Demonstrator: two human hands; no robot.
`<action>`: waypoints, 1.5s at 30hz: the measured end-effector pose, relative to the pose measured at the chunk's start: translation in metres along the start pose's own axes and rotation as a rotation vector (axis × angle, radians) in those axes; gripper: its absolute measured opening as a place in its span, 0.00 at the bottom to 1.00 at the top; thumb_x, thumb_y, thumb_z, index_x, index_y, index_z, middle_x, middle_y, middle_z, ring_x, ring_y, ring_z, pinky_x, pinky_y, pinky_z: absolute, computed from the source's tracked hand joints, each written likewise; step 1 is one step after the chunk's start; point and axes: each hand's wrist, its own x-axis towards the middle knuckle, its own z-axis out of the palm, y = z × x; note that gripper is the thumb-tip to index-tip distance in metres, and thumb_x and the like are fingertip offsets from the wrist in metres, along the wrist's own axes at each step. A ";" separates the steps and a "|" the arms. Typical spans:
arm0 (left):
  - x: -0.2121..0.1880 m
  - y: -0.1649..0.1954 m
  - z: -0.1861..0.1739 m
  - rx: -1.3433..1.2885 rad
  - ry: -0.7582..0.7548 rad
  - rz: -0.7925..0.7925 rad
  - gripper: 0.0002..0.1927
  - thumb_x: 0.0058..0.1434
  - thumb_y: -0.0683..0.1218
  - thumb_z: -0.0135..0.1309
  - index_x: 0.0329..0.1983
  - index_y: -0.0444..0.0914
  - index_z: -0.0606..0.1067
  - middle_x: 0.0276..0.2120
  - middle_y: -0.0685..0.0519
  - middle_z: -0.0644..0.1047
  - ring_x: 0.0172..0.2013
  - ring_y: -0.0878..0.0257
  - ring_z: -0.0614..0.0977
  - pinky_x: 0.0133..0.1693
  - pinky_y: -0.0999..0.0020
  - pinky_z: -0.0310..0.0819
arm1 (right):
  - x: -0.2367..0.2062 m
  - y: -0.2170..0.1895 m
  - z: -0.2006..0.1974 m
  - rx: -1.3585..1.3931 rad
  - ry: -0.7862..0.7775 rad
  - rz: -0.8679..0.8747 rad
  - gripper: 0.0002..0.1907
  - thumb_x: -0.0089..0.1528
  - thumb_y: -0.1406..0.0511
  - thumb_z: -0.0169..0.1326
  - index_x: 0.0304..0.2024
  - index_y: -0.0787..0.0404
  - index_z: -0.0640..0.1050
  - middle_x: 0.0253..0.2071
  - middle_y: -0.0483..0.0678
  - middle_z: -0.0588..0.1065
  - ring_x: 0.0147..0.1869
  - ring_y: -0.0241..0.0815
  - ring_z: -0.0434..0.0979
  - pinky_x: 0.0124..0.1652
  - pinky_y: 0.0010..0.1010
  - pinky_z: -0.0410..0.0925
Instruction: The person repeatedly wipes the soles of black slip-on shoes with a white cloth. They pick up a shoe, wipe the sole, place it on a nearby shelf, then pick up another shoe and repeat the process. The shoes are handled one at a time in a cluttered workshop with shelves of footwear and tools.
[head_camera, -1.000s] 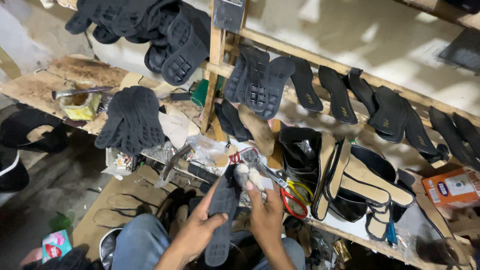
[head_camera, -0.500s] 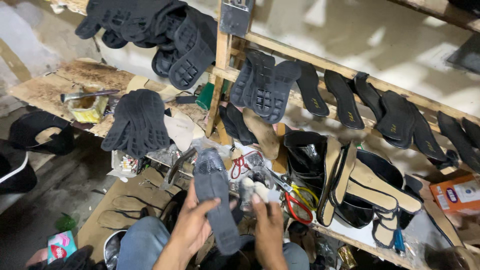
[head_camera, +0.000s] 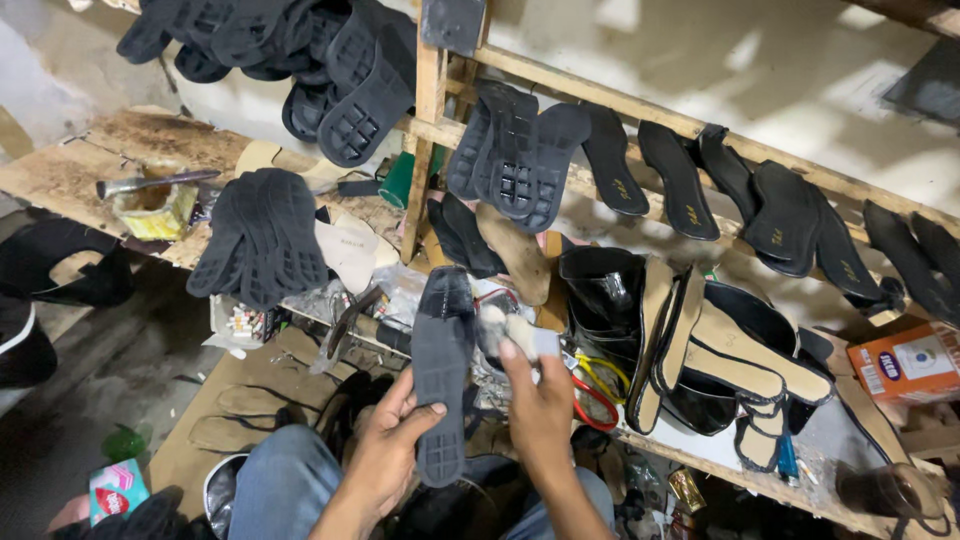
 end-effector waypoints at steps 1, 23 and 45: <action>-0.001 0.001 0.000 0.001 -0.025 0.020 0.34 0.60 0.33 0.49 0.72 0.35 0.62 0.53 0.48 0.78 0.51 0.63 0.80 0.52 0.68 0.75 | 0.004 -0.002 -0.001 -0.036 -0.026 -0.130 0.15 0.65 0.64 0.56 0.51 0.63 0.80 0.44 0.51 0.78 0.48 0.43 0.76 0.49 0.32 0.68; -0.007 0.030 0.011 0.107 0.073 0.022 0.30 0.62 0.35 0.49 0.70 0.34 0.67 0.51 0.49 0.80 0.48 0.66 0.81 0.49 0.71 0.76 | 0.006 -0.025 -0.006 -0.361 -0.238 -0.395 0.09 0.63 0.63 0.59 0.44 0.59 0.82 0.38 0.47 0.78 0.46 0.46 0.74 0.48 0.37 0.59; 0.008 0.044 0.007 -0.058 0.364 0.240 0.36 0.64 0.37 0.49 0.74 0.45 0.53 0.49 0.54 0.70 0.47 0.64 0.73 0.39 0.68 0.68 | -0.056 0.030 -0.021 0.022 -0.424 -0.064 0.18 0.59 0.63 0.64 0.50 0.64 0.83 0.47 0.50 0.82 0.53 0.48 0.77 0.55 0.44 0.65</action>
